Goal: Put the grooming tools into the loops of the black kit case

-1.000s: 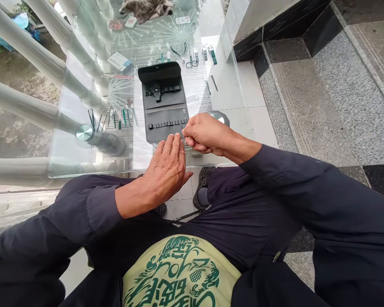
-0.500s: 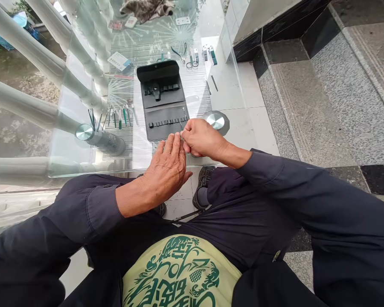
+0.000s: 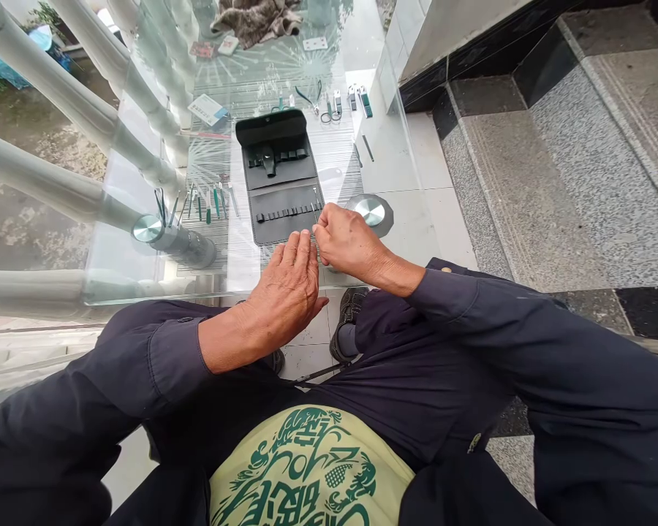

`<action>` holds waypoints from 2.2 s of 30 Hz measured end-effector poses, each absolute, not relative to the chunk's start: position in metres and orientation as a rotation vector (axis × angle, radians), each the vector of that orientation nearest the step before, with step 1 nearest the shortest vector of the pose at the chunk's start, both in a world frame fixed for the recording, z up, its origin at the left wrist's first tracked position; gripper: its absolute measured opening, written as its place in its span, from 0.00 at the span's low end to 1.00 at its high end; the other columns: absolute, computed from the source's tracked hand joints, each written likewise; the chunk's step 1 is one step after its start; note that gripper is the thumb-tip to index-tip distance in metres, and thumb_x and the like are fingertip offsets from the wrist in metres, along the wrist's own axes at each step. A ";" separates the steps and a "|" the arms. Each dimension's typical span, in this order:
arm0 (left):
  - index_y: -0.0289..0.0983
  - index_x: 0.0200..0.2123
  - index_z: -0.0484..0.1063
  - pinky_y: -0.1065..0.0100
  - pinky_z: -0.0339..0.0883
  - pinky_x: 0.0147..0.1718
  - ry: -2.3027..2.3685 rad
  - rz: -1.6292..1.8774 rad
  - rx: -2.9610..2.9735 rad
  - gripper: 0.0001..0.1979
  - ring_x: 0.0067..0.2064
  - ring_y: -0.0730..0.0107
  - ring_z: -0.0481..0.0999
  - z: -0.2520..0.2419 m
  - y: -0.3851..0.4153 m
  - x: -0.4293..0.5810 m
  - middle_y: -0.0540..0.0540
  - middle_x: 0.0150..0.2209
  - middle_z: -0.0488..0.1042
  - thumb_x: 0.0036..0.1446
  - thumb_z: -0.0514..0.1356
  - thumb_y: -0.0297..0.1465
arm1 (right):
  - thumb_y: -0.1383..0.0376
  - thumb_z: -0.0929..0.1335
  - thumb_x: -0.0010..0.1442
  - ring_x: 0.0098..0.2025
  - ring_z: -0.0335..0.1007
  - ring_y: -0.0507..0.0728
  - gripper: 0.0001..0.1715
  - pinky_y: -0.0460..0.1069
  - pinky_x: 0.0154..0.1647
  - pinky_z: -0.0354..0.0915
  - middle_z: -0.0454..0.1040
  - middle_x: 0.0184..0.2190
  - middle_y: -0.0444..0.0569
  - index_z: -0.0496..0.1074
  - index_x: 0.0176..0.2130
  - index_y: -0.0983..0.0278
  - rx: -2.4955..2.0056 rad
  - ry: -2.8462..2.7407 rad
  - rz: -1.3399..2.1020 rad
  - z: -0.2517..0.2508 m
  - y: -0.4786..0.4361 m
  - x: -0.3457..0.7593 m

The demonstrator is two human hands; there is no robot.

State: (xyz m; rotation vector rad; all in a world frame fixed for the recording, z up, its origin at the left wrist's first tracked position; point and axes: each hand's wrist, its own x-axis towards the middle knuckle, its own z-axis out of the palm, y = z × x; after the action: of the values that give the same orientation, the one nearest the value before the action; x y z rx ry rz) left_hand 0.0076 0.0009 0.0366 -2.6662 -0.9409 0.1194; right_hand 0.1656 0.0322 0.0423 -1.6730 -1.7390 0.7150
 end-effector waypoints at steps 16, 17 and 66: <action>0.15 0.66 0.50 0.47 0.49 0.64 -0.934 0.124 -2.658 0.37 0.69 0.36 0.50 0.037 -0.001 0.007 0.19 0.67 0.48 0.65 0.53 0.39 | 0.64 0.68 0.57 0.11 0.45 0.45 0.10 0.44 0.09 0.36 0.65 0.17 0.41 0.63 0.28 0.63 -1.274 -1.147 1.585 0.049 0.039 0.175; 0.14 0.66 0.50 0.47 0.49 0.64 -0.933 0.128 -2.659 0.37 0.69 0.36 0.50 0.037 0.000 0.007 0.19 0.67 0.48 0.65 0.53 0.39 | 0.64 0.67 0.58 0.11 0.46 0.45 0.09 0.44 0.09 0.37 0.66 0.17 0.41 0.63 0.29 0.62 -1.304 -1.188 1.543 0.047 0.038 0.174; 0.10 0.65 0.47 0.46 0.48 0.65 -0.840 0.229 -2.780 0.44 0.70 0.36 0.46 0.043 0.009 0.004 0.16 0.67 0.46 0.60 0.57 0.40 | 0.64 0.61 0.63 0.29 0.66 0.55 0.10 0.50 0.30 0.55 0.74 0.27 0.50 0.68 0.31 0.64 -1.767 -2.019 0.257 0.031 0.023 0.170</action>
State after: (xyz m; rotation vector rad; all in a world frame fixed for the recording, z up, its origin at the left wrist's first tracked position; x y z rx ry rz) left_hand 0.0040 0.0094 0.0430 -2.7798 -0.8398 0.2288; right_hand 0.1700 0.0226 0.0306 -1.7666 -2.0189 0.2574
